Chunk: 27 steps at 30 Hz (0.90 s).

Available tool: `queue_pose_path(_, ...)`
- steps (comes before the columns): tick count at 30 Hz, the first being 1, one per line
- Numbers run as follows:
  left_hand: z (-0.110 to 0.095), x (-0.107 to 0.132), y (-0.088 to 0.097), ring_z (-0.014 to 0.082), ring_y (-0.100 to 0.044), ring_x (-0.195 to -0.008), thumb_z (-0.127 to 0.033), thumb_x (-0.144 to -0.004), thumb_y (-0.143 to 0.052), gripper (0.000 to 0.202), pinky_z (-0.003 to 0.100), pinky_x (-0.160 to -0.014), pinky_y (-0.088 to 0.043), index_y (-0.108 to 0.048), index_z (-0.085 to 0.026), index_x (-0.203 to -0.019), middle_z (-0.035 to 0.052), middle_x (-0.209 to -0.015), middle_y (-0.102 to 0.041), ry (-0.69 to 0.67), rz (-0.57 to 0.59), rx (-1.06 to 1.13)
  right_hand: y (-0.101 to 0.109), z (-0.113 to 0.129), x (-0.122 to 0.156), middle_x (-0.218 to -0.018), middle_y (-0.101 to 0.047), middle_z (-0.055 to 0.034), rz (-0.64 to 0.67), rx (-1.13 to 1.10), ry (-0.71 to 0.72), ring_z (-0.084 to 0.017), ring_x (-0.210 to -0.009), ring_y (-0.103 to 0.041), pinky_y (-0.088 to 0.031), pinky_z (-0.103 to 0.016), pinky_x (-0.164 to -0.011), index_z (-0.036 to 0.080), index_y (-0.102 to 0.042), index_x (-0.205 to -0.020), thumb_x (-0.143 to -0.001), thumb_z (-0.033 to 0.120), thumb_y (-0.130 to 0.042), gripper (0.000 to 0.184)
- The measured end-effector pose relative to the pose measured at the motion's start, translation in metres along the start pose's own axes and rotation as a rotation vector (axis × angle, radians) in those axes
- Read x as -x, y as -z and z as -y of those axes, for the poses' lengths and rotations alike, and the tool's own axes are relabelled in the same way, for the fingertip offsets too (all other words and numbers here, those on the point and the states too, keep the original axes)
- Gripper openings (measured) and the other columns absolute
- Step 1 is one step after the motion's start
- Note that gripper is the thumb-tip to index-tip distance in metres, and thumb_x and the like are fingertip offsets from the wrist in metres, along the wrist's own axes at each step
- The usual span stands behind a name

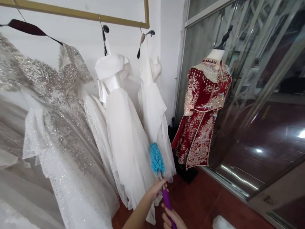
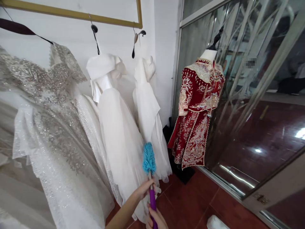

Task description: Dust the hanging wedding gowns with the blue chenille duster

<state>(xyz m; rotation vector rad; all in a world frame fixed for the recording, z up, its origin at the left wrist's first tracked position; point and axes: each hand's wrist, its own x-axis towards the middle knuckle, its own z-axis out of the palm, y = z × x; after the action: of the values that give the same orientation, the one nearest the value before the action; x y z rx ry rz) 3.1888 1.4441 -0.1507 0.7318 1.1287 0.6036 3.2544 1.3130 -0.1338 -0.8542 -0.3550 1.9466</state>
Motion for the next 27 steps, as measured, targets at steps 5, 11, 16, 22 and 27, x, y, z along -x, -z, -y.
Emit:
queue_pose_path(5, -0.082, 0.034, 0.008, 0.0081, -0.054, -0.049, -0.043, -0.069, -0.073, 0.048, 0.022, -0.054, -0.042, -0.044, -0.02, -0.1, -0.009, -0.061, -0.054, -0.208, 0.086, 0.029, -0.05, 0.049, 0.011, -0.041, -0.047, 0.0153, 0.107, 0.009, 0.062, -0.001, -0.024, -0.024, -0.022, -0.015, -0.023, 0.022, -0.062, -0.091, -0.049, 0.056, -0.084, 0.058)
queue_pose_path(11, -0.146, 0.057, -0.001, 0.0071, -0.054, -0.048, -0.04, -0.071, -0.072, 0.044, 0.022, -0.053, -0.042, -0.045, -0.019, -0.099, -0.0094, -0.06, -0.053, -0.318, 0.115, 0.047, -0.101, 0.082, 0.011, -0.042, -0.046, 0.0155, 0.128, -0.056, 0.144, 0.0, -0.024, -0.025, -0.02, -0.013, -0.022, 0.02, -0.064, -0.094, -0.05, 0.046, -0.087, 0.056)
queue_pose_path(16, -0.198, 0.071, -0.014, 0.0066, -0.055, -0.047, -0.038, -0.074, -0.069, 0.042, 0.02, -0.05, -0.042, -0.045, -0.019, -0.103, -0.0086, -0.062, -0.054, -0.456, 0.162, 0.007, -0.133, 0.117, 0.024, -0.044, -0.048, 0.015, 0.178, -0.005, 0.229, 0.0, -0.024, -0.027, -0.022, -0.013, -0.022, 0.02, -0.063, -0.097, -0.054, 0.044, -0.086, 0.054)
queue_pose_path(22, -0.244, 0.09, -0.032, 0.0074, -0.055, -0.047, -0.04, -0.076, -0.067, 0.048, 0.021, -0.05, -0.043, -0.043, -0.018, -0.113, -0.0076, -0.063, -0.054, -0.615, 0.217, -0.071, -0.154, 0.138, 0.032, -0.046, -0.049, 0.0154, 0.205, 0.072, 0.358, -0.001, -0.024, -0.028, -0.023, -0.014, -0.024, 0.021, -0.056, -0.106, -0.065, 0.043, -0.078, 0.052)
queue_pose_path(27, -0.253, 0.089, -0.027, 0.0073, -0.054, -0.046, -0.041, -0.076, -0.065, 0.051, 0.02, -0.049, -0.041, -0.042, -0.018, -0.116, -0.0081, -0.063, -0.054, -0.689, 0.185, -0.086, -0.155, 0.141, 0.024, -0.046, -0.05, 0.0154, 0.183, 0.141, 0.36, -0.001, -0.025, -0.029, -0.023, -0.015, -0.026, 0.022, -0.052, -0.11, -0.064, 0.046, -0.078, 0.058)
